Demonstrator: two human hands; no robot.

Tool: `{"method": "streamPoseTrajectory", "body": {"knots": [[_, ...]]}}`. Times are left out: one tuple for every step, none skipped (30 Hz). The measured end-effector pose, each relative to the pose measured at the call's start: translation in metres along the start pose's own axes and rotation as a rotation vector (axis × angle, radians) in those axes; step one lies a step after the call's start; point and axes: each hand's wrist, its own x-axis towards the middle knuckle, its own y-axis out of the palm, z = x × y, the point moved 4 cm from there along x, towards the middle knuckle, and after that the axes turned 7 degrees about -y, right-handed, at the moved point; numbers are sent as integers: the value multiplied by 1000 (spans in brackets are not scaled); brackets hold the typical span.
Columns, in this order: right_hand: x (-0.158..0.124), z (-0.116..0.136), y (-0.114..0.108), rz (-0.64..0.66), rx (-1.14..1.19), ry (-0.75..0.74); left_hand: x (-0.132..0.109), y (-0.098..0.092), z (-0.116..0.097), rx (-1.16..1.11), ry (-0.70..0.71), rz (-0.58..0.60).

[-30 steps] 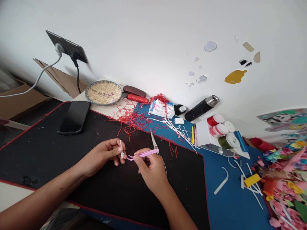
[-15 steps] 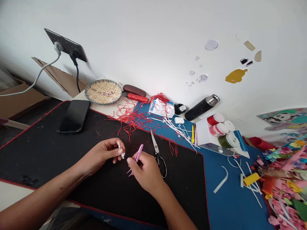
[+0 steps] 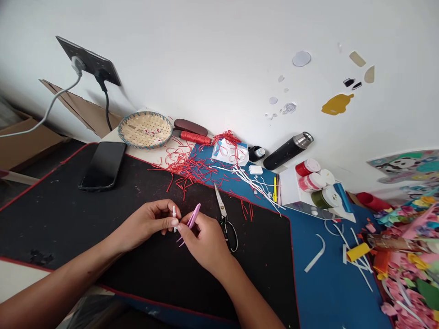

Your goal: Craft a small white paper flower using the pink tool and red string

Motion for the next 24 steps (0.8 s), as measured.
{"method": "streamPoseTrajectory", "body": {"knots": [[1,2,0,-5,-28,-12,0,0,0,1,-2,3],[1,3,0,-13,-56,-26,0,0,0,2,-5,3],[1,5,0,-21,-81,-40,0,0,0,4,-8,2],[2,6,0,-30,-96,-51,0,0,0,6,-9,-2],[2,7,0,-39,-100,-59,1,0,0,6,-10,-7],[2,7,0,-51,-91,-61,1,0,1,3,-12,-13],[2,7,0,-64,-70,-62,1,0,1,-4,-14,-18],[2,6,0,-78,-44,-61,1,0,2,-15,-18,-22],[1,5,0,-96,-18,-59,1,0,3,-31,-21,-26],[1,4,1,-116,8,-57,1,0,3,-47,-24,-31],[1,3,2,-136,33,-53,1,0,4,-62,-24,-37],[0,2,2,-154,58,-46,1,0,4,-73,-20,-44],[0,1,3,-169,81,-37,1,1,4,-83,-14,-51],[0,0,4,-182,103,-30,1,1,4,-90,-6,-60],[0,0,5,-191,122,-26,1,1,3,-97,3,-69],[-1,-1,6,-196,137,-25,1,1,3,-104,11,-77],[-1,-1,7,-200,147,-26,1,1,3,-108,18,-83],[-1,-1,7,-201,154,-26,2,1,3,-111,22,-86],[-1,-2,7,-200,161,-26,2,0,2,-111,26,-89],[-1,-3,7,-198,168,-23,2,-1,2,-112,31,-95],[-1,-4,7,-197,178,-17,1,-3,2,-113,38,-106],[-1,-6,6,-194,191,-8,1,-5,1,-114,47,-121],[-1,-8,6,-192,207,3,1,-7,0,-114,58,-138],[-2,-10,5,-188,226,17,1,-9,-1,-109,68,-150]]}}
